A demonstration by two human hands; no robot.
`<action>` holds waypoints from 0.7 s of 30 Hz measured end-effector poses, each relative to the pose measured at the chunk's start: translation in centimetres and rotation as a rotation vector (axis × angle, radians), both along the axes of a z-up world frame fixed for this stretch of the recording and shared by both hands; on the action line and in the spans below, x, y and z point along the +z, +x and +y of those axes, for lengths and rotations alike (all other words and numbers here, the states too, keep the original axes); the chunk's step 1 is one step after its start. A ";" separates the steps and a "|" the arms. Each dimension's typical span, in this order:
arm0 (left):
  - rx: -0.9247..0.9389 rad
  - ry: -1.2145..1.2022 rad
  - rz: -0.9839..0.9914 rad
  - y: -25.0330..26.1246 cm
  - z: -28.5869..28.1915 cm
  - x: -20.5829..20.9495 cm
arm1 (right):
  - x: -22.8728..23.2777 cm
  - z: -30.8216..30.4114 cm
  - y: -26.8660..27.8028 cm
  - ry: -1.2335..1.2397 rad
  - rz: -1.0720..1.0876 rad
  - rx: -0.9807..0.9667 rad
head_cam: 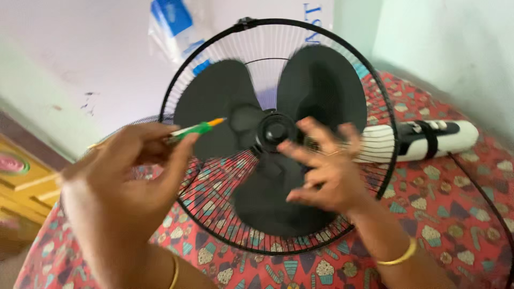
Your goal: The person reassembles an electric fan by securing the fan blades to the motor hub with a screwdriver, then attaching and aligning the front wire cage. The fan remains on a patterned surface throughout.
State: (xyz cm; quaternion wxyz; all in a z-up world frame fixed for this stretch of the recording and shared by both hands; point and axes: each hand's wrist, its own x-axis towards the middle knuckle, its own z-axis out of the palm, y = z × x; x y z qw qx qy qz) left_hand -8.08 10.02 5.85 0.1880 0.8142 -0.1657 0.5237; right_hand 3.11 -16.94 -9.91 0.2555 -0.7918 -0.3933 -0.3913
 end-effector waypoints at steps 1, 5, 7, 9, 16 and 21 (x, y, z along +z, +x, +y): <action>-0.017 -0.007 0.011 0.0 0.0 0.1 | -0.2 -0.9 0.4 0.005 0.007 -0.092; -0.060 0.015 0.044 -0.2 0.3 0.0 | -0.9 -4.7 2.5 0.199 0.006 -0.355; -0.078 0.051 0.074 0.0 0.4 -0.2 | -1.7 -5.6 3.5 0.219 0.012 -0.473; -0.113 0.090 0.123 0.4 0.4 -0.5 | -2.4 -5.9 4.2 0.263 0.051 -0.500; -0.210 0.130 0.397 2.0 -0.7 -1.0 | -2.7 -5.0 4.3 0.207 0.218 -0.633; -0.233 0.144 0.422 2.2 -1.3 -1.2 | -3.2 -5.2 4.5 0.129 0.314 -0.724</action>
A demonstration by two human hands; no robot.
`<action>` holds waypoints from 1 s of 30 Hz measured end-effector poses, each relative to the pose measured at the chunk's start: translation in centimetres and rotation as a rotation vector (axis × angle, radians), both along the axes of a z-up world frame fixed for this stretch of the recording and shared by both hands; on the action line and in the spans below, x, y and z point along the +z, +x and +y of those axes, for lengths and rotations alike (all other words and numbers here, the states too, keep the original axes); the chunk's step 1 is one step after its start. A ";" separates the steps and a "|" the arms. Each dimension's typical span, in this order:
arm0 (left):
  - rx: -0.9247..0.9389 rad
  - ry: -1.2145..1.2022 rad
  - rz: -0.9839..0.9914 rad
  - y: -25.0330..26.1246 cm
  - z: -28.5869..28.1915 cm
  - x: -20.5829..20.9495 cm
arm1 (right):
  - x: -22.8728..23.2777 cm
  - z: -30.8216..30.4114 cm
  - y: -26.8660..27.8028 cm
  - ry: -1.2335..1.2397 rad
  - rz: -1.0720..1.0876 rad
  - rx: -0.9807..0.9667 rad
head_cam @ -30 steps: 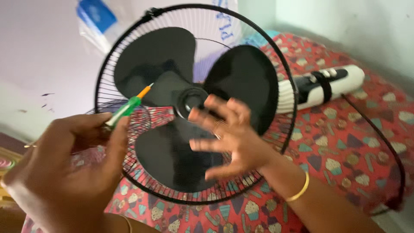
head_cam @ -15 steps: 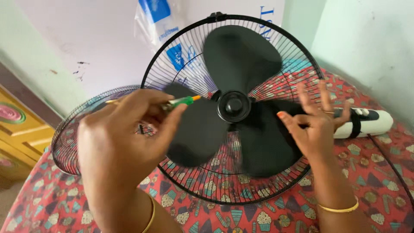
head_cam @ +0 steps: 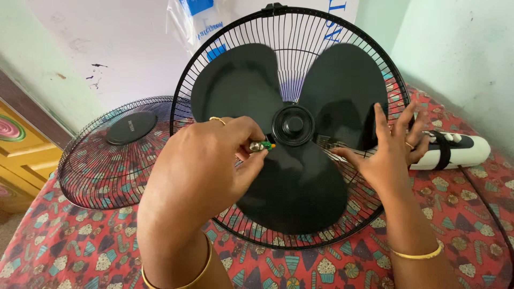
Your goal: The person reassembles an electric fan by securing the fan blades to the motor hub with a screwdriver, then attaching and aligning the front wire cage. The fan remains on a patterned surface throughout.
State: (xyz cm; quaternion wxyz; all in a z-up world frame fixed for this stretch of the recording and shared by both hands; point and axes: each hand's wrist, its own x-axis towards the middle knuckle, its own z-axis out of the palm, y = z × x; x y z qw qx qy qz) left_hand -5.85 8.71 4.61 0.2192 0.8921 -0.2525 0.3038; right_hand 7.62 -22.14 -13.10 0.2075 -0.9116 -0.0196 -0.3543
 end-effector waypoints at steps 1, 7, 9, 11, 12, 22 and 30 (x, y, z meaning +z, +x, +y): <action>0.010 0.003 0.005 0.0 0.0 -0.1 | -0.3 -0.1 0.3 0.002 0.025 -0.028; 0.048 0.046 -0.020 0.6 0.2 -0.4 | -1.8 -1.8 1.3 0.035 -0.022 -0.157; 0.077 0.077 -0.035 0.9 0.2 -0.5 | -1.9 -2.1 0.9 0.038 -0.066 -0.162; 0.049 0.058 -0.041 1.1 0.2 -0.7 | -1.7 -1.9 0.6 0.082 -0.196 -0.054; 0.034 0.049 -0.044 1.1 0.2 -0.8 | -1.5 -1.7 0.4 0.105 -0.261 0.000; 0.000 -0.056 0.069 0.7 1.5 0.2 | 2.8 1.2 -4.7 -0.004 -0.605 0.123; 0.020 -0.044 0.090 0.5 1.7 0.4 | 2.9 3.2 -10.2 -0.088 -0.400 0.334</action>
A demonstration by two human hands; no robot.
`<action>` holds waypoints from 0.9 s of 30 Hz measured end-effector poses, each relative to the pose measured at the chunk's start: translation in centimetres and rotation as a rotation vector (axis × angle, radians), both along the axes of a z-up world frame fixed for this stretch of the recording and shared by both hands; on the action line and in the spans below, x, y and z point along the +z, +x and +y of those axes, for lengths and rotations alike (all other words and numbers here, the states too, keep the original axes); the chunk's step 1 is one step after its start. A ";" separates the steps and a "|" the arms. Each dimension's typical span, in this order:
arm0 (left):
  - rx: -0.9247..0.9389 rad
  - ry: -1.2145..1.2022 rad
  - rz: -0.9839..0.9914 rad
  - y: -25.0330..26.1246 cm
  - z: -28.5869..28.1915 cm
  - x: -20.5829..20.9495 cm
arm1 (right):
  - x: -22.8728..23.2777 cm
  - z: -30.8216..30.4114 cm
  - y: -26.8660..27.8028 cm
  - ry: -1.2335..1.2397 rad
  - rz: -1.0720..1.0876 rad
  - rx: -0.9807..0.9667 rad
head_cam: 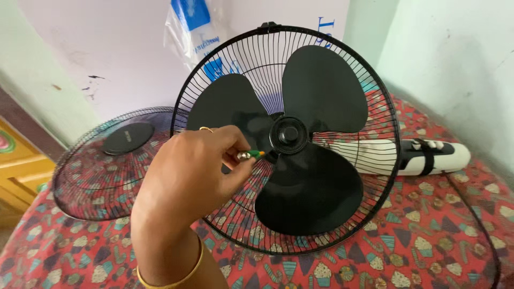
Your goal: The person reassembles an electric fan by securing the fan blades to the motor hub with a screwdriver, then attaching and aligning the front wire cage. The fan remains on a patterned surface throughout.
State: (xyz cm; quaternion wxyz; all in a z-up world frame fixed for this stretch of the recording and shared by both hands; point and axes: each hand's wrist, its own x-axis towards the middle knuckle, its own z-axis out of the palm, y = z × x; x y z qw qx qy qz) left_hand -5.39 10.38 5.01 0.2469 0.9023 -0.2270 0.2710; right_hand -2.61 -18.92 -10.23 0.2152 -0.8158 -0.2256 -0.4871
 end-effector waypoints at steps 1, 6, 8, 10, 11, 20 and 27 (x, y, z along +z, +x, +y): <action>-0.041 0.004 -0.038 -0.2 0.0 0.0 | 0.2 0.2 -0.4 -0.026 0.035 0.020; -0.122 -0.005 -0.198 -0.2 -0.5 -0.9 | 1.5 1.5 -2.1 -0.148 0.196 0.106; -0.139 0.023 -0.202 0.2 -0.6 -1.0 | 1.7 2.4 -3.1 -0.161 0.239 0.123; -0.139 0.020 -0.215 0.5 -0.4 -0.9 | 1.8 3.2 -4.4 -0.151 0.254 0.119; -0.127 0.001 -0.223 0.5 -0.1 -0.9 | 1.8 3.7 -4.9 -0.137 0.248 0.105; 0.043 -0.122 -0.348 1.0 3.2 -0.5 | 7.1 3.3 4.5 0.039 -0.049 0.006; -0.016 -0.130 -0.530 1.5 1.7 -0.1 | 5.2 5.8 8.9 -0.342 0.024 0.058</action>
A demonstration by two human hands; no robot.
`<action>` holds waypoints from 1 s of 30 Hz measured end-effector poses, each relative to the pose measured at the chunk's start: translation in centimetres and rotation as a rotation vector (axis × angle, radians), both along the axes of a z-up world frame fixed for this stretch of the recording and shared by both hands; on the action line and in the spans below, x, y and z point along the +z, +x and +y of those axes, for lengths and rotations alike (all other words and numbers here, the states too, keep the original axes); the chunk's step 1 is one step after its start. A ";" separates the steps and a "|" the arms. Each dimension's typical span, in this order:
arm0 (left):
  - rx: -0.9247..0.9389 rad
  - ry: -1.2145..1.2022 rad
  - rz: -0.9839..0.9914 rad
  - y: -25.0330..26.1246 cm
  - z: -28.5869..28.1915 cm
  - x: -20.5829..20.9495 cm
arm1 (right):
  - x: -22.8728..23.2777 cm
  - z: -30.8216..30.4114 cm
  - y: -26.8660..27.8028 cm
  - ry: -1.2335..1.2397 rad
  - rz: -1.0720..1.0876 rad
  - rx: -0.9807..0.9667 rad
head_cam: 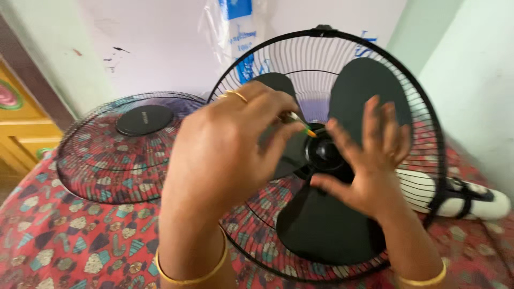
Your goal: The person reassembles an electric fan by securing the fan blades to the motor hub with a screwdriver, then attaching and aligning the front wire cage. The fan remains on a patterned surface throughout.
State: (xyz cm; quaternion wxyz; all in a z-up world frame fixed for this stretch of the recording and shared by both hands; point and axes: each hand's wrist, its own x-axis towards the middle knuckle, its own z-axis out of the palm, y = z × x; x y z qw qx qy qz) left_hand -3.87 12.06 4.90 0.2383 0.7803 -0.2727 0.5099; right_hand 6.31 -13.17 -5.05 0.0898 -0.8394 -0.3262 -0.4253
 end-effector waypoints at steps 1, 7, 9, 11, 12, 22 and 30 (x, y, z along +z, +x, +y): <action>0.014 0.022 0.023 0.0 -0.1 0.0 | -0.7 0.4 -0.2 -0.072 0.016 0.009; 0.005 0.115 0.102 -1.2 -0.6 0.2 | -1.9 -0.3 -3.3 -0.099 0.242 -0.163; 0.015 0.129 0.115 -1.9 -0.4 0.5 | -1.6 -0.7 -3.9 -0.062 0.276 -0.073; 0.069 0.167 0.133 -2.1 -0.1 0.8 | -1.3 -1.6 -4.1 0.030 0.246 0.179; 0.095 0.186 0.144 -2.1 -0.1 0.8 | -1.2 -1.9 -3.9 0.078 0.167 0.174; 0.129 0.259 0.234 -1.9 -1.3 0.5 | 0.3 -2.9 -1.6 0.281 0.544 -0.280; 0.076 0.362 0.242 -1.8 -2.6 -0.2 | -0.5 -5.5 -1.5 0.216 0.838 0.593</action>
